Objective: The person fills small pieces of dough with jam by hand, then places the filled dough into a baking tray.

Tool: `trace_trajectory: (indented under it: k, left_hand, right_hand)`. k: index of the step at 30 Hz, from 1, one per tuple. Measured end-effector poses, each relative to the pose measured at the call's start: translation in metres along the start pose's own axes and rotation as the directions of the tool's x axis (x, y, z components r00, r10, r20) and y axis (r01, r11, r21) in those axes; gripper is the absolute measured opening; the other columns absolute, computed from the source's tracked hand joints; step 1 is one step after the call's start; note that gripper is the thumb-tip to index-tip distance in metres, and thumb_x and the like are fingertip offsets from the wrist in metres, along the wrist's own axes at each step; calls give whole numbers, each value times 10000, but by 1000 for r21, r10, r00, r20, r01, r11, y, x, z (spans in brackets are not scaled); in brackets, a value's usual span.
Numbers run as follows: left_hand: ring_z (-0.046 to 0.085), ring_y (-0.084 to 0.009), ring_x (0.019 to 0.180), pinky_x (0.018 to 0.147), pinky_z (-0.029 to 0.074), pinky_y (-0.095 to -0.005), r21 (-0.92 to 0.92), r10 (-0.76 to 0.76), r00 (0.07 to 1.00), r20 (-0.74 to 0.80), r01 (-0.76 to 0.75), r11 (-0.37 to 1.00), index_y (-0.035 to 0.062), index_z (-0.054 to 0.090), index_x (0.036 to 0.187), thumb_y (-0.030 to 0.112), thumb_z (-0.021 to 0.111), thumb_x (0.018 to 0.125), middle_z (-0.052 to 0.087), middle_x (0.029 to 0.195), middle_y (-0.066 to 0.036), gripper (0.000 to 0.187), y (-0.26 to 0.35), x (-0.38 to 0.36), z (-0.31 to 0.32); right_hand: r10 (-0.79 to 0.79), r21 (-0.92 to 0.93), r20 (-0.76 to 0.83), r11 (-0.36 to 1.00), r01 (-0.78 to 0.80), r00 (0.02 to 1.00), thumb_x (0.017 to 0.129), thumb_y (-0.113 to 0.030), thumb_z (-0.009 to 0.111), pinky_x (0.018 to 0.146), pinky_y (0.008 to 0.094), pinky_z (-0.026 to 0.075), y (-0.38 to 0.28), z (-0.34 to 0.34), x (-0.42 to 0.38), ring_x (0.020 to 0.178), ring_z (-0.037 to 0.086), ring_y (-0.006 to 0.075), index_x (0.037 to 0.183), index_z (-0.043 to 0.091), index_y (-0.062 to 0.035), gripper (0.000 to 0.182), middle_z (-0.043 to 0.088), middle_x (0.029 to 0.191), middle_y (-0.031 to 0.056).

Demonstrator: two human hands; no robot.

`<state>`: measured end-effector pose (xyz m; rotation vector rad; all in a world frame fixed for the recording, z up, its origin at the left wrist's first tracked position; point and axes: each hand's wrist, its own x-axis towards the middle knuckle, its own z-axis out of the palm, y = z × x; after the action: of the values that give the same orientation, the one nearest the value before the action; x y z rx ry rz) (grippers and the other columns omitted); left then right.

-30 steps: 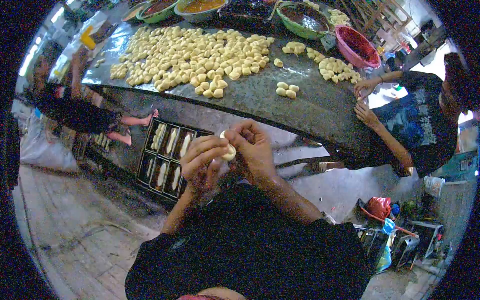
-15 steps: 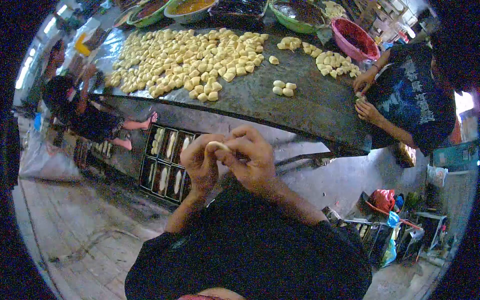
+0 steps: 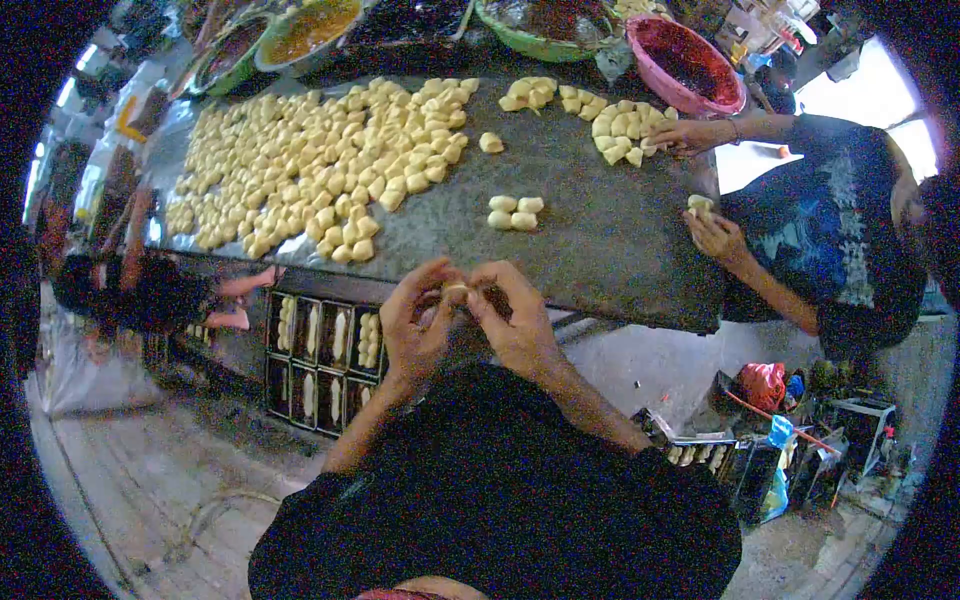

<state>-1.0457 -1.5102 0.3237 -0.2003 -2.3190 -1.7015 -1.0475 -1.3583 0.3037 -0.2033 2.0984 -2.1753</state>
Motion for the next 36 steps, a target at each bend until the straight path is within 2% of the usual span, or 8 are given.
trace_trajectory:
  k: [6, 13, 20, 24, 27, 31, 34, 36]
  left_hand:
    - [660, -188, 1000, 842, 529, -312, -114, -110, 864, 491, 189, 975, 13, 656, 1140, 58, 703, 855, 677, 1134, -104, 293, -53, 59, 61]
    - [551, -183, 1158, 970, 469, -344, -336, -335, 896, 290, 423, 842, 57, 540, 1302, 62, 654, 899, 571, 1275, -80, 419, -97, 120, 104]
    - [578, -107, 993, 879, 463, -255, -325, -398, 917, -4, 376, 868, 19, 586, 1211, 116, 602, 962, 627, 1076, -44, 267, -112, 150, 92]
    - [581, -95, 943, 835, 463, -242, -350, -355, 932, -78, 308, 885, 13, 604, 1173, 113, 585, 972, 637, 1037, -28, 225, -123, 168, 100]
    - [580, -93, 931, 813, 459, -234, -258, -308, 943, -122, 270, 928, 8, 612, 1159, 139, 543, 994, 646, 1021, -41, 221, -124, 179, 104]
    - [627, -193, 956, 882, 456, -322, 37, 28, 953, -301, -17, 999, 26, 651, 1107, 215, 496, 1008, 674, 1037, -77, 263, -113, 199, 119]
    - [652, -291, 1038, 988, 406, -469, 286, 416, 890, -188, -355, 890, 77, 704, 1034, 335, 523, 988, 714, 1021, -81, 318, -96, 209, 131]
    - [657, -265, 1053, 997, 400, -478, 256, 538, 843, -11, -518, 816, 93, 710, 1024, 378, 561, 958, 722, 1006, -65, 328, -87, 217, 137]
  right_hand:
    - [217, 187, -68, 961, -202, 974, 921, -46, 592, 811, 292, 493, 34, -85, 44, 911, 592, 132, 1034, 585, -20, 117, 620, 1028, 55]
    - [140, -440, -19, 888, -134, 990, 837, -92, 691, 802, 310, 503, 129, -175, 136, 988, 633, 175, 1094, 640, -66, 263, 673, 1105, 64]
    - [213, -261, -56, 940, -220, 975, 826, -141, 706, 779, 316, 504, 144, -170, 227, 998, 632, 212, 1034, 688, -62, 223, 654, 1143, 102]
    - [-217, -725, 49, 663, 184, 975, 839, -210, 694, 814, 377, 507, 154, -114, 313, 948, 646, 279, 1014, 681, -16, 261, 642, 1086, 167]
    - [-102, -702, 228, 673, 236, 968, 838, -263, 692, 812, 405, 505, 148, -92, 330, 901, 635, 344, 961, 678, 1, 291, 627, 1038, 189]
    - [272, 62, 279, 952, -300, 921, 862, -111, 689, 782, 339, 523, 108, -95, 293, 910, 651, 212, 917, 644, 4, 134, 656, 967, 120]
    - [104, 576, 289, 775, -260, 952, 876, -46, 676, 714, 274, 531, 66, -96, 239, 836, 640, 131, 946, 630, 18, 106, 657, 906, 63]
    - [118, 469, 245, 855, -224, 962, 880, -74, 685, 686, 266, 533, 51, -114, 217, 784, 637, 122, 986, 626, 8, 146, 659, 879, 47]
